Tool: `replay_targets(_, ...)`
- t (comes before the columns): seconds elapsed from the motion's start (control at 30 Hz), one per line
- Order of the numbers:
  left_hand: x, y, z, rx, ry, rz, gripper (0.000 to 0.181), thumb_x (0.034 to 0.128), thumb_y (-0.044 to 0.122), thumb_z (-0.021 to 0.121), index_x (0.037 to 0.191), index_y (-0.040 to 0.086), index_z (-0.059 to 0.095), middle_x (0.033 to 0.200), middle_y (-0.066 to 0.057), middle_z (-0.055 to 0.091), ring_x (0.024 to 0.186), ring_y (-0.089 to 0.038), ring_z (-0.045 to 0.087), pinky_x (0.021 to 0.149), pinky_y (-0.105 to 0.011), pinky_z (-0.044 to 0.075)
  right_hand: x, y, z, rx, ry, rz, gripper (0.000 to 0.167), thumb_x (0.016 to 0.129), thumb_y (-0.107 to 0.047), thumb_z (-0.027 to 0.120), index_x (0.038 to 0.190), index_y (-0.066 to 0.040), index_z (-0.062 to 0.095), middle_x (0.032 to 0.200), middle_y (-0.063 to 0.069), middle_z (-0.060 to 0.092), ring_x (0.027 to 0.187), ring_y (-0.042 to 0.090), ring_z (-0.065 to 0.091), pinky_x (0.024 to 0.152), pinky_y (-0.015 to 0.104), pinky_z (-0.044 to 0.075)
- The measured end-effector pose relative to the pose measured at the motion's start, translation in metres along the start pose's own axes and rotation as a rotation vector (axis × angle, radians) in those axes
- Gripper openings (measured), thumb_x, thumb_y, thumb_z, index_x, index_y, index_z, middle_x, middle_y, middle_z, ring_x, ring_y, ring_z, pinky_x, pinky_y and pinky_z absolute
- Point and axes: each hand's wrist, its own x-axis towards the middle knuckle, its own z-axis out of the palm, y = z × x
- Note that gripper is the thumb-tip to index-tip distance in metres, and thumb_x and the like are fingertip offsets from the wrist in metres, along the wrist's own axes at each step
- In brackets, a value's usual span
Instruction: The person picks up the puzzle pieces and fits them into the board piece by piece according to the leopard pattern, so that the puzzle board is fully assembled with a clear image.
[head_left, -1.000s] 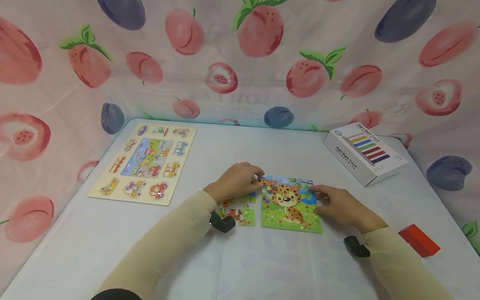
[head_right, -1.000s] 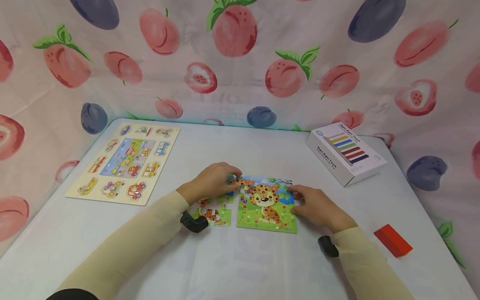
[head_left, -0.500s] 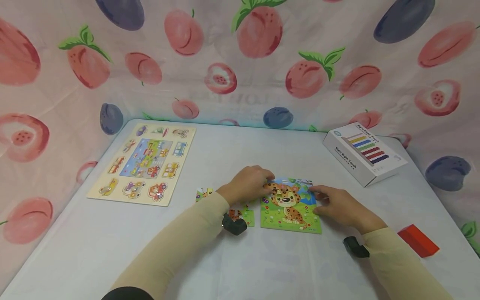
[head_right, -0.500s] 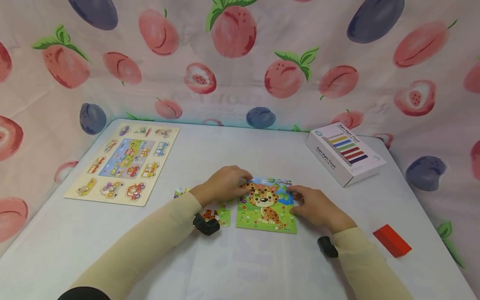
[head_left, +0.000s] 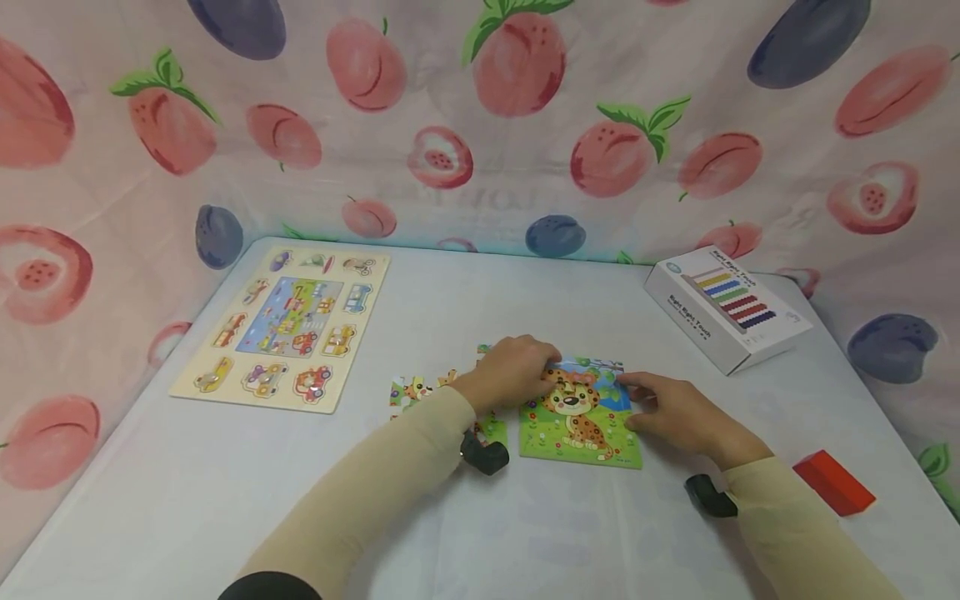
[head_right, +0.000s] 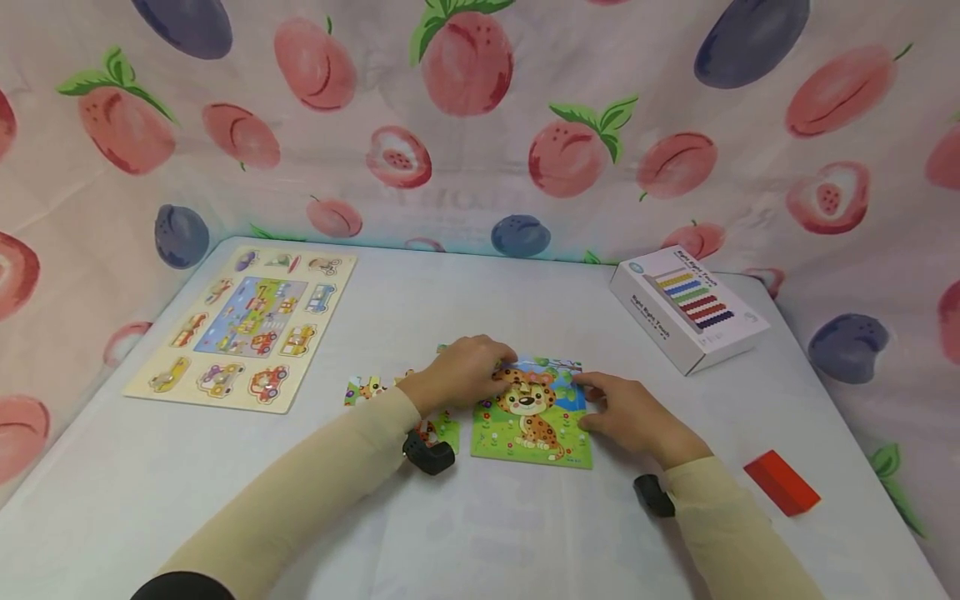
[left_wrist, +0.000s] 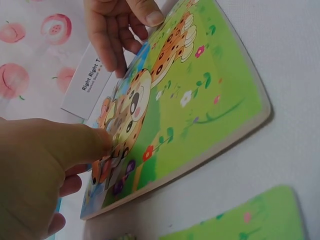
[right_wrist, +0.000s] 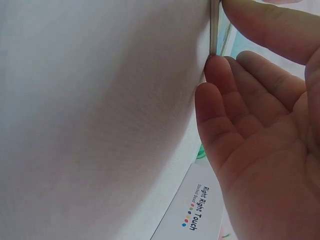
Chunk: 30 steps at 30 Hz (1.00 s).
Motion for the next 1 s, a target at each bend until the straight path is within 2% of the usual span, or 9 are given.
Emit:
replay_targets(0.47, 0.004, 0.005, 0.008, -0.021, 0.029, 0.008, 0.040, 0.0945, 0.026, 0.066, 0.131, 0.011, 0.065, 0.123, -0.001, 0.068, 0.114, -0.018, 0.059, 0.096, -0.035, 0.048, 0.000, 0.001, 0.000, -0.001, 0.000, -0.011, 0.066, 0.089, -0.017, 0.076, 0.147, -0.004, 0.047, 0.132, 0.022, 0.057, 0.120, 0.042, 0.053, 0.100, 0.058, 0.043)
replay_targets(1.0, 0.006, 0.011, 0.009, -0.053, 0.040, 0.001, 0.039, 0.0940, 0.023, 0.064, 0.131, 0.010, 0.066, 0.121, -0.002, 0.069, 0.111, -0.018, 0.061, 0.095, -0.033, 0.048, -0.001, 0.001, 0.000, -0.004, -0.002, -0.002, 0.065, 0.089, -0.018, 0.076, 0.146, -0.004, 0.048, 0.133, 0.022, 0.057, 0.122, 0.042, 0.053, 0.099, 0.058, 0.044)
